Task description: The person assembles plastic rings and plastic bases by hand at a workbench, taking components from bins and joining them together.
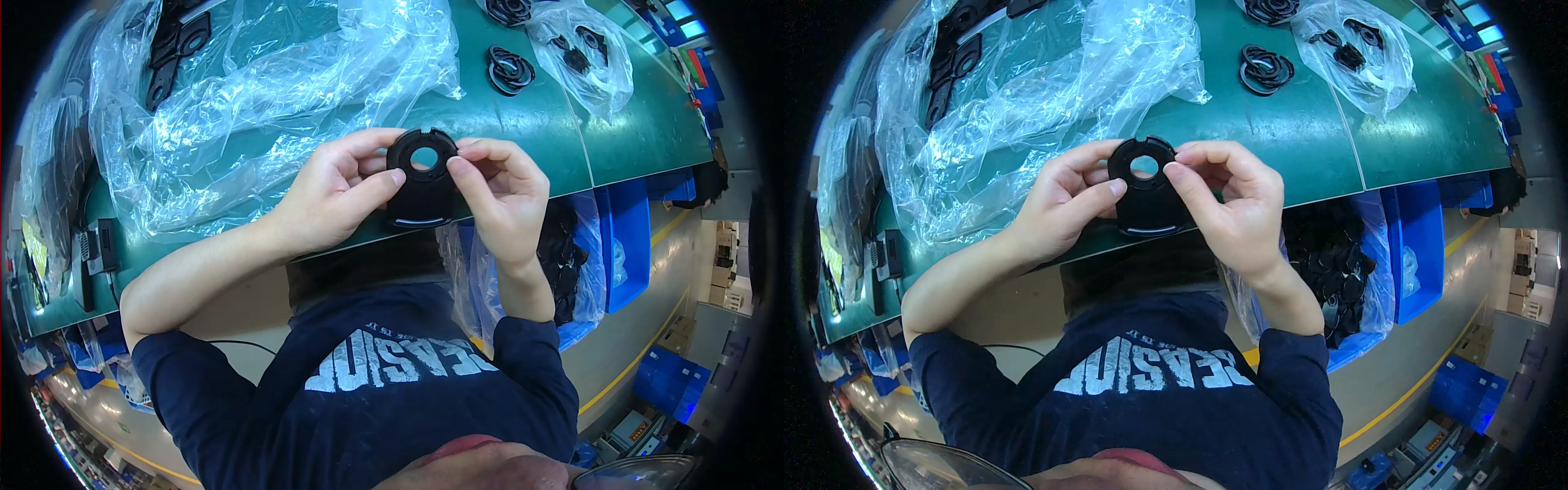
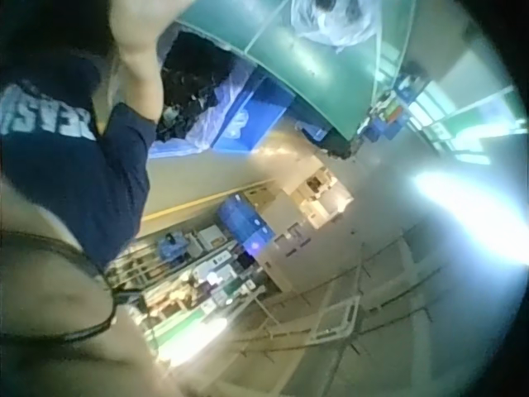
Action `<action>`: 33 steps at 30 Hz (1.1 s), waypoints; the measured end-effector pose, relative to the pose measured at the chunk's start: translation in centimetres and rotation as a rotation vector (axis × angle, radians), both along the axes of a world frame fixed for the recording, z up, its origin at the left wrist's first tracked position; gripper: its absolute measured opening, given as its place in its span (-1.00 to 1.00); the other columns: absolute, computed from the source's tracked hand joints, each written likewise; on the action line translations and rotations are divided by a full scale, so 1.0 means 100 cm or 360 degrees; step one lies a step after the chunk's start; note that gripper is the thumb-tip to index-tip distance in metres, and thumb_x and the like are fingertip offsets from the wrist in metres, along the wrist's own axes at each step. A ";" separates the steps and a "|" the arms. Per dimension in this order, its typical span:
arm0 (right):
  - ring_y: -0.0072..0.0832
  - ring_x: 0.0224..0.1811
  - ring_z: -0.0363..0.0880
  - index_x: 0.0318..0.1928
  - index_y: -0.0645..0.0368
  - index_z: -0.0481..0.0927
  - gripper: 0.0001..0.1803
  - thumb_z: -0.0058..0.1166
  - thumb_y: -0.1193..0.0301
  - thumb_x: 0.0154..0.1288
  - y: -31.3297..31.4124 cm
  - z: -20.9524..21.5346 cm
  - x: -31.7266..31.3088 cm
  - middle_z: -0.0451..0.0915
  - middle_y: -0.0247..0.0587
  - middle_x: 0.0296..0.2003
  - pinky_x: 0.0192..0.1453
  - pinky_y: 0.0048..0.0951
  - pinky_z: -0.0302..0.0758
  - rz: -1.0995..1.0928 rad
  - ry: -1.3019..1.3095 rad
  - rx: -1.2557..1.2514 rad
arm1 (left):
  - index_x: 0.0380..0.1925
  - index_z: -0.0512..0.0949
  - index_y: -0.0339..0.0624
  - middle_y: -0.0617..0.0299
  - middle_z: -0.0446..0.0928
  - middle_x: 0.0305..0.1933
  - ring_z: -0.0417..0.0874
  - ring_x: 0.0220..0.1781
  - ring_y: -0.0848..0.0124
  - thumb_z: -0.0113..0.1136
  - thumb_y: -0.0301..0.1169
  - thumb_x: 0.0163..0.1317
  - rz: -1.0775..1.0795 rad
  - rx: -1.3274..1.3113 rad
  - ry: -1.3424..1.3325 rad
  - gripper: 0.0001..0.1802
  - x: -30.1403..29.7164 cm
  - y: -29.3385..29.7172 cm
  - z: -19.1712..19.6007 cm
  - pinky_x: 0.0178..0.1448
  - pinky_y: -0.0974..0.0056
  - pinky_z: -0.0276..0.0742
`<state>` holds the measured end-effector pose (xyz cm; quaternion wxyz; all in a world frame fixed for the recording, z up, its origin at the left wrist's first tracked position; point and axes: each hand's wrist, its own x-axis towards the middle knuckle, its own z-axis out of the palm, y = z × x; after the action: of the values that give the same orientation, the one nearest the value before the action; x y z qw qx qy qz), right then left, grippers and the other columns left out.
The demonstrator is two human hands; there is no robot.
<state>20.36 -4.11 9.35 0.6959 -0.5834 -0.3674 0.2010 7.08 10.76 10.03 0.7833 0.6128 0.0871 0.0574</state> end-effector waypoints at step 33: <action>-0.58 -0.36 0.57 -0.34 0.39 0.61 -0.91 0.17 0.64 0.08 -0.001 0.005 -0.010 0.58 -0.18 -0.39 -0.31 -0.68 0.48 0.0285 -0.0282 -0.0089 | -0.23 0.61 -0.37 0.15 0.63 -0.34 0.57 -0.31 0.58 0.16 -0.50 0.16 0.0253 0.0451 0.0036 -0.80 -0.008 -0.009 0.013 -0.23 0.49 0.47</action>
<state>19.37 -4.17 9.89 0.6234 -0.5829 -0.4722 0.2202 6.26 9.82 11.38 0.6809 0.7090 0.1352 0.1239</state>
